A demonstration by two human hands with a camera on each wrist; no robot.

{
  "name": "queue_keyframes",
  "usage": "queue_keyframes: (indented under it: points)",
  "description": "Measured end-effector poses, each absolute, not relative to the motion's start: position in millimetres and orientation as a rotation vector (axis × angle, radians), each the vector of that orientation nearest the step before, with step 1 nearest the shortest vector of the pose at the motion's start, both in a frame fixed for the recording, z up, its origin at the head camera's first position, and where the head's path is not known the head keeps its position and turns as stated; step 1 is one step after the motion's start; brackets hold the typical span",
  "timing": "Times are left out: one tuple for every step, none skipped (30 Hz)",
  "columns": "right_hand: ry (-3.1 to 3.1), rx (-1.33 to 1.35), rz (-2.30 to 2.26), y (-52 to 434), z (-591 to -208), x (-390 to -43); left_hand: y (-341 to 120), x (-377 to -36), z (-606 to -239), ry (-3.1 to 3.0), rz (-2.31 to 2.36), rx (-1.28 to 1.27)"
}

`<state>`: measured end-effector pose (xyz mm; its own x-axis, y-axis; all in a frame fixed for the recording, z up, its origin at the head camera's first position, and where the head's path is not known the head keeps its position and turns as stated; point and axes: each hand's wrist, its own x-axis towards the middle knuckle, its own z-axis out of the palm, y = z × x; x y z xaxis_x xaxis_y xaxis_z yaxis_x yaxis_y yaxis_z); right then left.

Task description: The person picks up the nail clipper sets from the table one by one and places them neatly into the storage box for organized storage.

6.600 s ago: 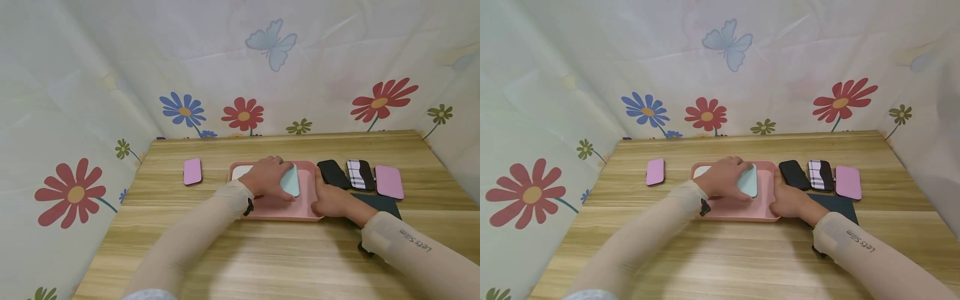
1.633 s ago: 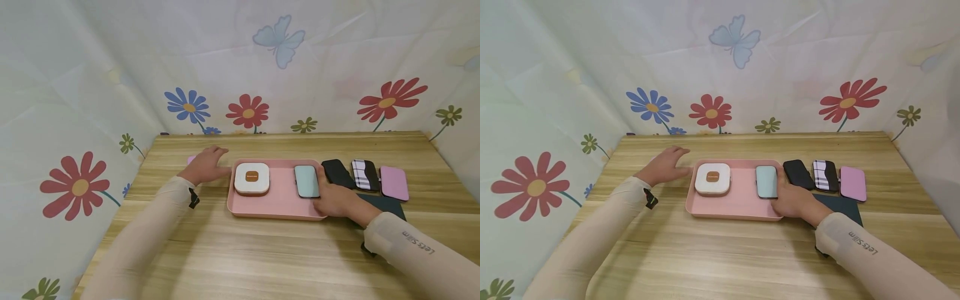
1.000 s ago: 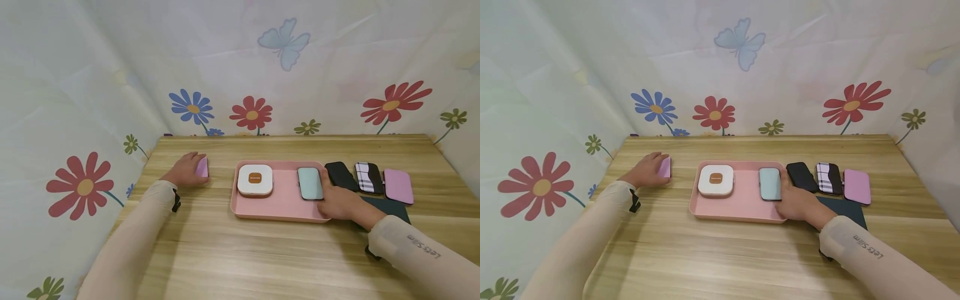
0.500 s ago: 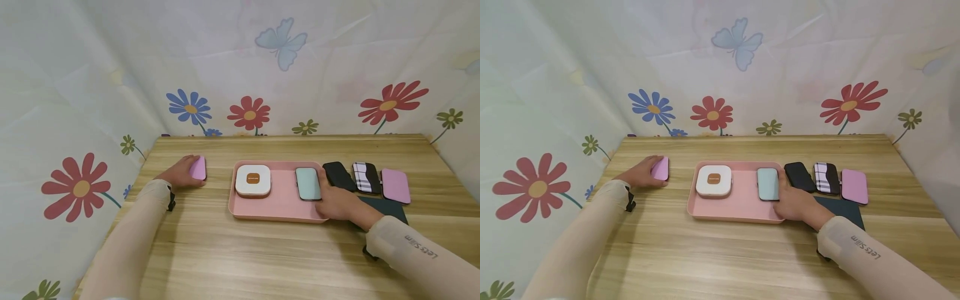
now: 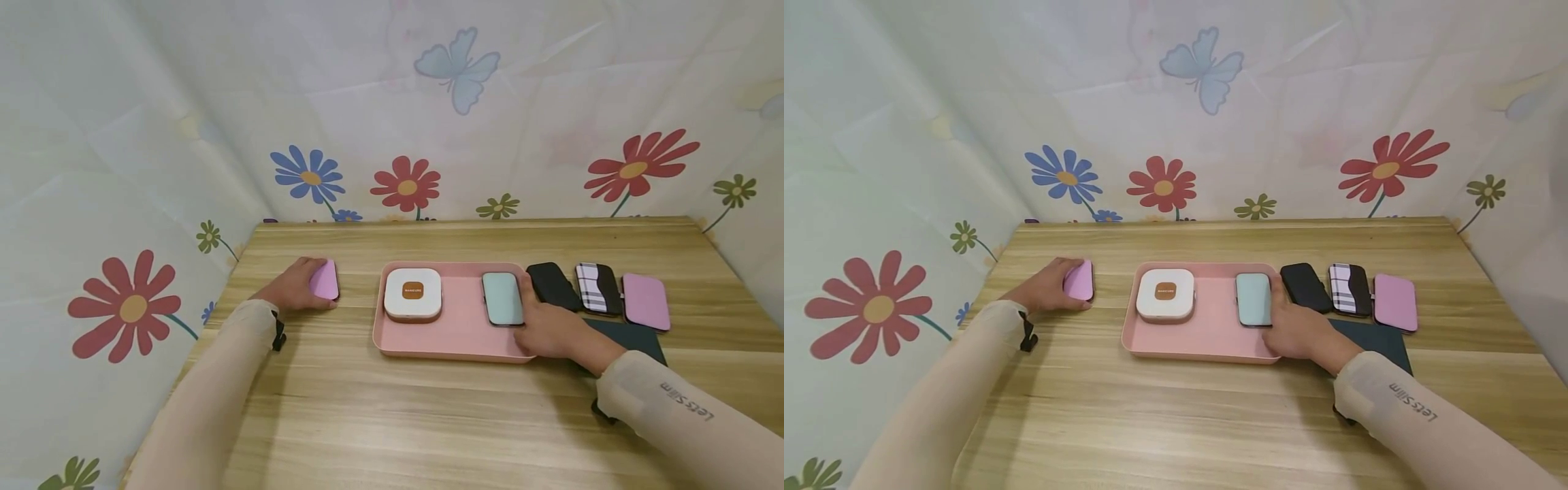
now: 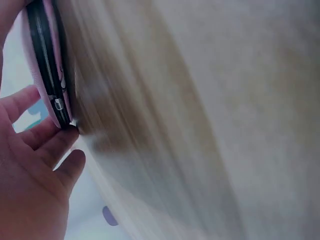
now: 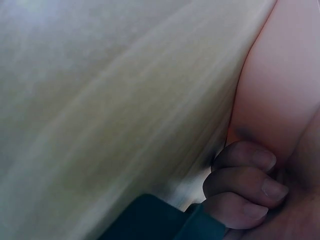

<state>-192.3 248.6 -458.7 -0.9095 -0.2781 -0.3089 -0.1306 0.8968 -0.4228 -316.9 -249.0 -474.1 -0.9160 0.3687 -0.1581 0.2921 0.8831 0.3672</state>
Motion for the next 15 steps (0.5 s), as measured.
queue_keyframes:
  points:
    - [2.696, -0.300, -0.568, 248.6, -458.6, -192.3, -248.0, -315.4, -474.0, 2.837, 0.494, 0.502]
    - [2.695, -0.299, -0.570, 248.5, -458.4, -192.2, -247.1, -313.7, -473.5, 2.846, 0.487, 0.507]
    - [2.694, -0.300, -0.570, 248.5, -458.4, -192.2, -246.0, -311.8, -472.9, 2.854, 0.483, 0.510]
    - [2.693, -0.300, -0.569, 248.4, -458.3, -192.2, -245.1, -310.4, -472.7, 2.864, 0.474, 0.512]
    - [2.695, -0.301, -0.568, 248.3, -458.1, -192.3, -244.0, -308.7, -471.7, 2.871, 0.478, 0.513]
    - [2.696, -0.302, -0.565, 248.2, -457.8, -192.3, -242.9, -307.3, -471.1, 2.880, 0.475, 0.514]
    - [2.696, -0.301, -0.565, 248.1, -457.7, -192.3, -241.9, -305.8, -470.4, 2.888, 0.475, 0.514]
    - [2.697, -0.302, -0.562, 248.1, -457.8, -192.4, -240.9, -304.2, -469.4, 2.897, 0.474, 0.516]
    - [2.698, -0.304, -0.559, 248.1, -457.9, -192.5, -239.8, -302.7, -468.2, 2.904, 0.472, 0.517]
    - [2.697, -0.301, -0.558, 248.1, -457.8, -192.6, -238.5, -301.0, -466.6, 2.911, 0.471, 0.520]
    - [2.697, -0.299, -0.558, 248.1, -457.6, -192.6, -237.0, -299.2, -464.8, 2.916, 0.469, 0.529]
    - [2.696, -0.298, -0.558, 248.2, -457.4, -192.6, -235.5, -297.4, -463.0, 2.921, 0.467, 0.539]
    - [2.694, -0.296, -0.556, 248.4, -457.2, -192.5, -233.8, -295.6, -461.0, 2.926, 0.470, 0.549]
    - [2.693, -0.294, -0.556, 248.5, -457.2, -192.5, -231.9, -293.6, -459.0, 2.927, 0.470, 0.558]
    - [2.692, -0.291, -0.556, 248.7, -457.0, -192.5, -230.1, -291.8, -457.2, 2.928, 0.472, 0.568]
